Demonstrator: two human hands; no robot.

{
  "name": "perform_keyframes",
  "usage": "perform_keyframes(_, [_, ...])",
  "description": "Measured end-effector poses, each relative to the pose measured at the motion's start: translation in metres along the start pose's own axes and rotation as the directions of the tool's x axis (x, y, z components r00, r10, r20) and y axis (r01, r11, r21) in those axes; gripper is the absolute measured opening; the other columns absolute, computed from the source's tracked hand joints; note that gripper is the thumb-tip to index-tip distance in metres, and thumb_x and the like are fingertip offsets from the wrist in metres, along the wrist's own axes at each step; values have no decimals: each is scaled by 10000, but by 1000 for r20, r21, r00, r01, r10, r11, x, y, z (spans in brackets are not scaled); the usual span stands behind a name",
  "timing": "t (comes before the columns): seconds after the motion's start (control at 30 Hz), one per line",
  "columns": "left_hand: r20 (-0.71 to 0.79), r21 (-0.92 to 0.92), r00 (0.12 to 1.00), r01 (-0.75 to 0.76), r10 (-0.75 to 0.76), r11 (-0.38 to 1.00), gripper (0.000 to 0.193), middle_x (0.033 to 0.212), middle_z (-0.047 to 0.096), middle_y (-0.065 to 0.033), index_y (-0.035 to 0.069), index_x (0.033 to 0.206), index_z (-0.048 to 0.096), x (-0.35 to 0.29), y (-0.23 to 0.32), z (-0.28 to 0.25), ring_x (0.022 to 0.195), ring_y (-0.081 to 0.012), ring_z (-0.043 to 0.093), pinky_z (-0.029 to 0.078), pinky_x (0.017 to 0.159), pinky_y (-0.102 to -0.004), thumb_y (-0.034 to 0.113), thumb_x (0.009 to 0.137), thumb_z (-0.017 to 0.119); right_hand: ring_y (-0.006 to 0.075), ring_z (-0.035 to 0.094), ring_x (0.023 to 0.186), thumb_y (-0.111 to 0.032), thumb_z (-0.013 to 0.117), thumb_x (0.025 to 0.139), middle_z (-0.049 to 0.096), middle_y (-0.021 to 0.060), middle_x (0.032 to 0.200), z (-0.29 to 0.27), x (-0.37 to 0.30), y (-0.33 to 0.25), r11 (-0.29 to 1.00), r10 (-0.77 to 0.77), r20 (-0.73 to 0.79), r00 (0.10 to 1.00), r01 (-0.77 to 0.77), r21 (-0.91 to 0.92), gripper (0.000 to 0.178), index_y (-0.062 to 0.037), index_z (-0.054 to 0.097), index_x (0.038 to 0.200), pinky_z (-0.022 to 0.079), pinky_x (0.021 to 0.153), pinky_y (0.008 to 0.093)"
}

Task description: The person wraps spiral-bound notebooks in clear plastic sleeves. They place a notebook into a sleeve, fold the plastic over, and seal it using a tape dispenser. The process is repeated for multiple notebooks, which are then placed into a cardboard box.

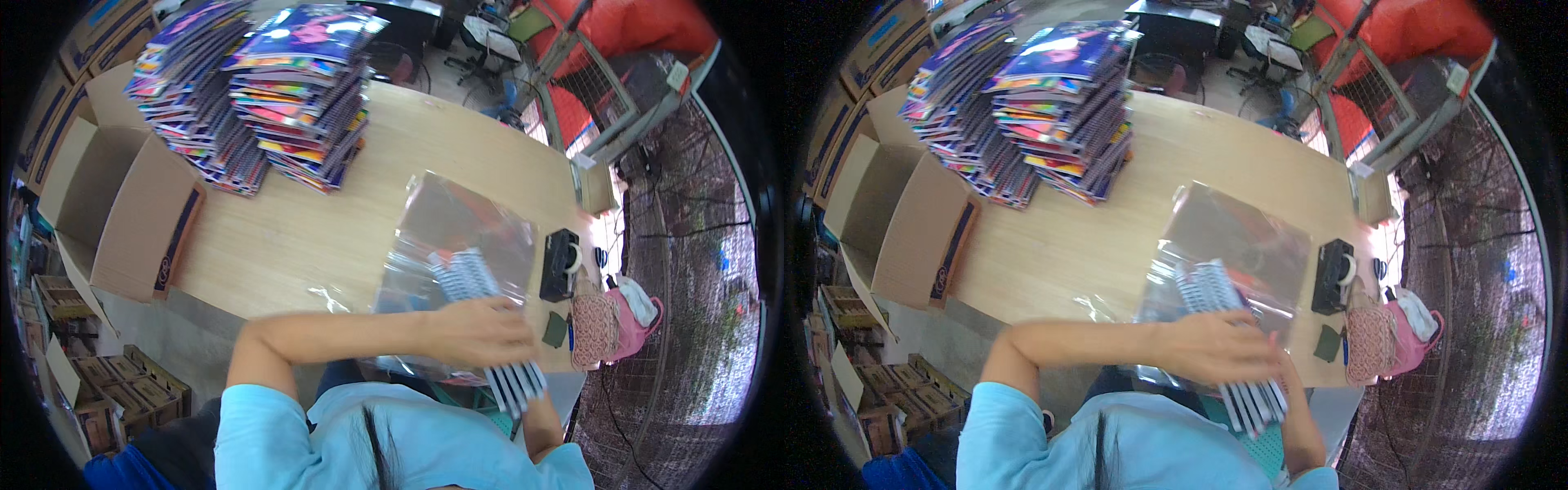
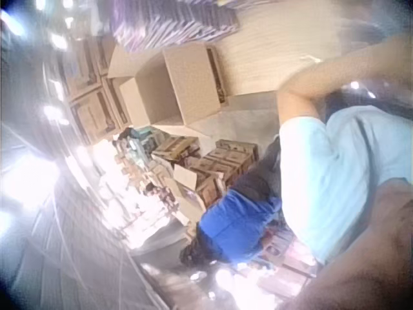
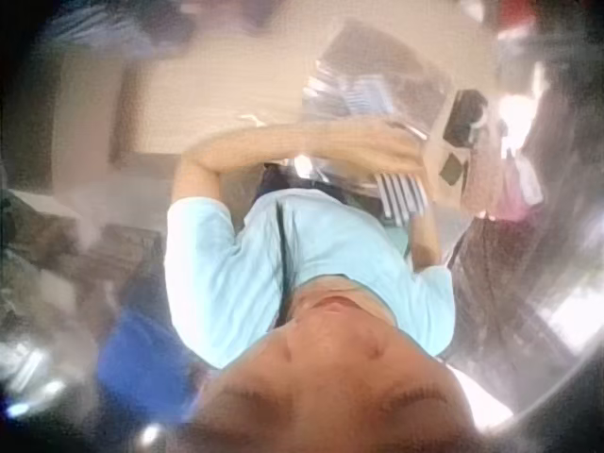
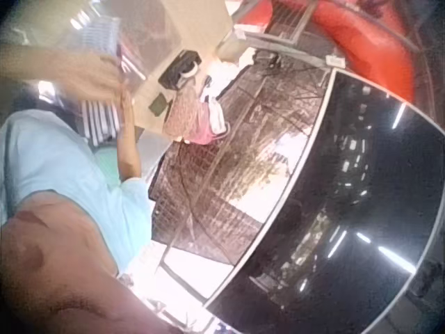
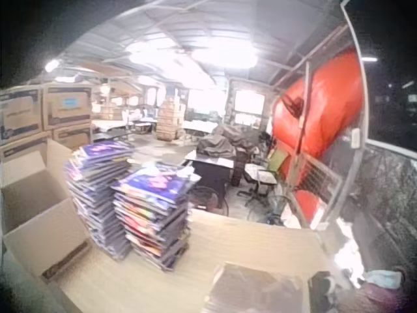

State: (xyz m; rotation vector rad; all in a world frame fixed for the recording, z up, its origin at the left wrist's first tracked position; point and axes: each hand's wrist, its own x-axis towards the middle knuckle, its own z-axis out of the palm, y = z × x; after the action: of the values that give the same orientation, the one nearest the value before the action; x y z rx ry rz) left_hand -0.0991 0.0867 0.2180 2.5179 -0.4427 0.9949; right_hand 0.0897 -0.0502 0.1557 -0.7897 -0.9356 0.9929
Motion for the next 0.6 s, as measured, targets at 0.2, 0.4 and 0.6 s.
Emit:
perform_keyframes(0.2, [-309, -632, 313, 638, -898, 440, 860, 1077, 593, -91, 58, 1178, 501, -13, -7, 113, 986, -214, 590, 483, 858, -343, 305, 479, 937, 306, 415, 1282, -576, 734, 665, 404, 134, 1403, -101, -33, 28, 973, 25, -35, 999, -33, -227, 1036, -78, 267, 1443, 347, 1071, 495])
perform_keyframes(0.4, [-359, -681, 339, 542, -869, 493, 1053, 1188, 536, -110, 62, 1254, 426, -15, -35, 138, 1102, -226, 529, 438, 931, -342, 341, 392, 962, 247, 480, 1212, -382, 914, 510, 473, 118, 1333, -141, 27, 59, 940, -23, 4, 1000, 23, -340, 1113, -42, 342, 1402, 419, 1013, 406])
perform_keyframes(0.6, [-354, -753, 196, 521, -914, 403, 1189, 1313, 471, -126, 16, 1361, 354, -56, -56, 163, 1217, -256, 462, 376, 1021, -380, 517, 435, 905, 221, 487, 1189, -458, 921, 405, 496, 105, 1268, -130, 32, 95, 968, -28, -9, 1000, 25, -250, 1276, -30, 296, 1431, 428, 981, 355])
